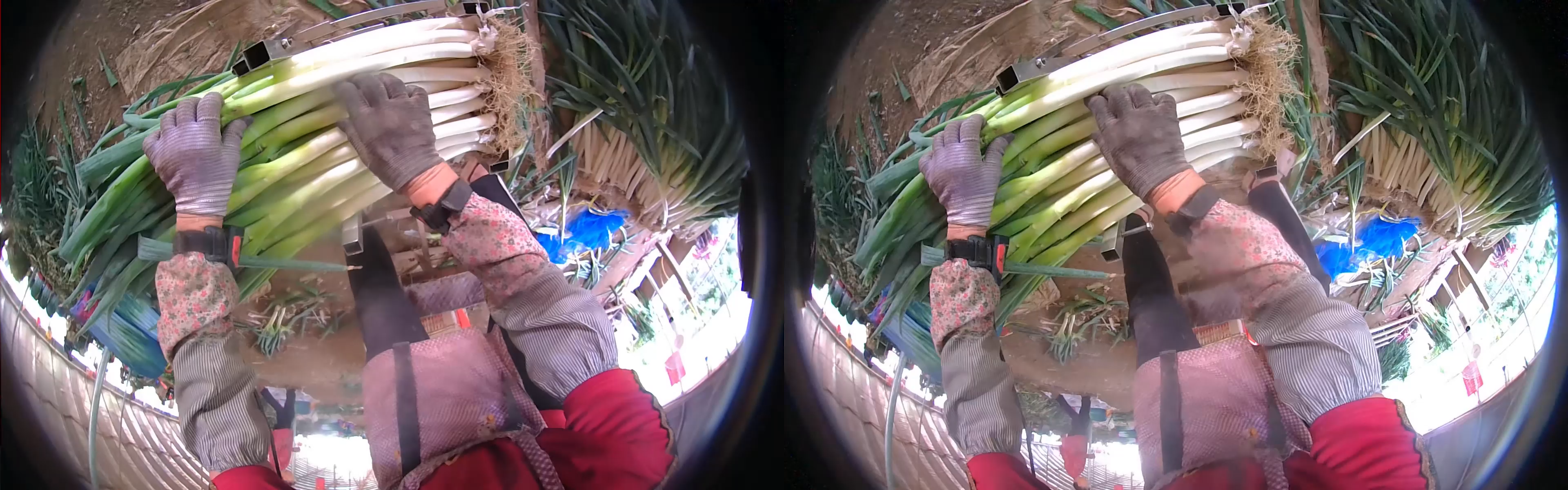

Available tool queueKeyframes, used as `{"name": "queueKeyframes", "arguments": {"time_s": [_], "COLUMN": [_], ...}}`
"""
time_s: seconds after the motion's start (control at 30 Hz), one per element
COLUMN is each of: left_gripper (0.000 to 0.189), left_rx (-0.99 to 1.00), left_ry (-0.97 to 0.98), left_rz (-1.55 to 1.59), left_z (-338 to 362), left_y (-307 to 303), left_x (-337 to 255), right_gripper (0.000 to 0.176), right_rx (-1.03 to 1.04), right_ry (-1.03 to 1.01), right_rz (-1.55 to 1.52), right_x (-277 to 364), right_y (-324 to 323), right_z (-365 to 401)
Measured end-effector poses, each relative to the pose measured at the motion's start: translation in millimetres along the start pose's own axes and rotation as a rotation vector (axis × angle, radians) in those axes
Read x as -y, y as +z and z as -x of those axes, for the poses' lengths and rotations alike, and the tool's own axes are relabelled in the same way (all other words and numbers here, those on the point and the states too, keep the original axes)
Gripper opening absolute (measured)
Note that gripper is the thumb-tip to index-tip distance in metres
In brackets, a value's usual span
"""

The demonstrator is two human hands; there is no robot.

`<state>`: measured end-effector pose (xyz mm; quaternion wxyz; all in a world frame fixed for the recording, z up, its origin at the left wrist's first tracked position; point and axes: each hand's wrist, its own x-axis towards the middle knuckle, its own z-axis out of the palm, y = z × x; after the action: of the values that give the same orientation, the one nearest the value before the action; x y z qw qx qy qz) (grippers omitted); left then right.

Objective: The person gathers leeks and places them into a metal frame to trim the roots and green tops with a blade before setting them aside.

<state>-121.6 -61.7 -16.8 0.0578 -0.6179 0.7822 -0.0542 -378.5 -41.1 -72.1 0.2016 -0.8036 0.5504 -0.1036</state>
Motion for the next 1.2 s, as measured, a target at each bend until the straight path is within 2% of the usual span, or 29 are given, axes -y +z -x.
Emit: {"name": "queueKeyframes", "arguments": {"time_s": [0.07,0.2,0.3,0.43,0.47,0.57,0.6,0.63,0.67,0.7,0.77,0.83,0.97,1.0,1.1,1.2], "left_gripper": [0.045,0.043,0.04,0.037,0.035,0.035,0.034,0.034,0.035,0.035,0.033,0.031,0.028,0.024,0.025,0.026], "left_rx": [-0.014,0.067,-0.008,0.021,0.023,0.045,0.034,0.038,0.043,0.048,0.009,-0.02,0.193,0.281,-0.03,0.021], "left_ry": [0.034,-0.075,-0.098,-0.076,-0.068,-0.091,-0.087,-0.09,-0.089,-0.091,-0.06,-0.029,-0.178,-0.23,-0.097,-0.171], "left_rz": [-0.021,-0.004,0.001,-0.005,-0.006,-0.023,-0.015,-0.017,-0.014,-0.014,0.033,0.082,0.147,0.047,0.1,0.12], "left_z": [-1,5,13,13,11,10,10,10,11,12,17,14,3,-7,-8,2], "left_y": [0,4,6,13,13,12,12,10,9,9,6,-5,-15,-17,16,21], "left_x": [3,-5,-12,-15,-14,-19,-20,-20,-21,-21,-22,-19,-3,-6,-4,-14], "right_gripper": [0.038,0.026,0.026,0.023,0.018,0.014,0.012,0.013,0.018,0.027,0.034,0.036,0.038,0.037,0.037,0.038], "right_rx": [0.013,0.142,0.019,0.088,0.021,0.16,-0.208,-0.181,-0.185,-0.176,-0.019,-0.051,-0.024,0.02,0.047,0.098], "right_ry": [0.013,0.045,0.027,0.022,-0.002,-0.094,-0.201,-0.143,-0.107,-0.026,-0.026,-0.047,-0.047,-0.019,-0.008,0.006], "right_rz": [0.028,0.106,0.087,0.115,0.062,0.005,-0.14,-0.126,0.021,0.022,0.232,0.153,0.139,0.15,0.165,0.187], "right_x": [3,11,6,3,2,-21,-35,-46,-56,-62,-89,-89,-89,-88,-89,-87], "right_y": [1,-8,2,9,2,-24,-22,-22,-22,-14,22,23,20,19,20,16], "right_z": [-2,-16,-11,-13,-15,-34,-44,-53,-63,-74,-74,-75,-73,-74,-77,-79]}}
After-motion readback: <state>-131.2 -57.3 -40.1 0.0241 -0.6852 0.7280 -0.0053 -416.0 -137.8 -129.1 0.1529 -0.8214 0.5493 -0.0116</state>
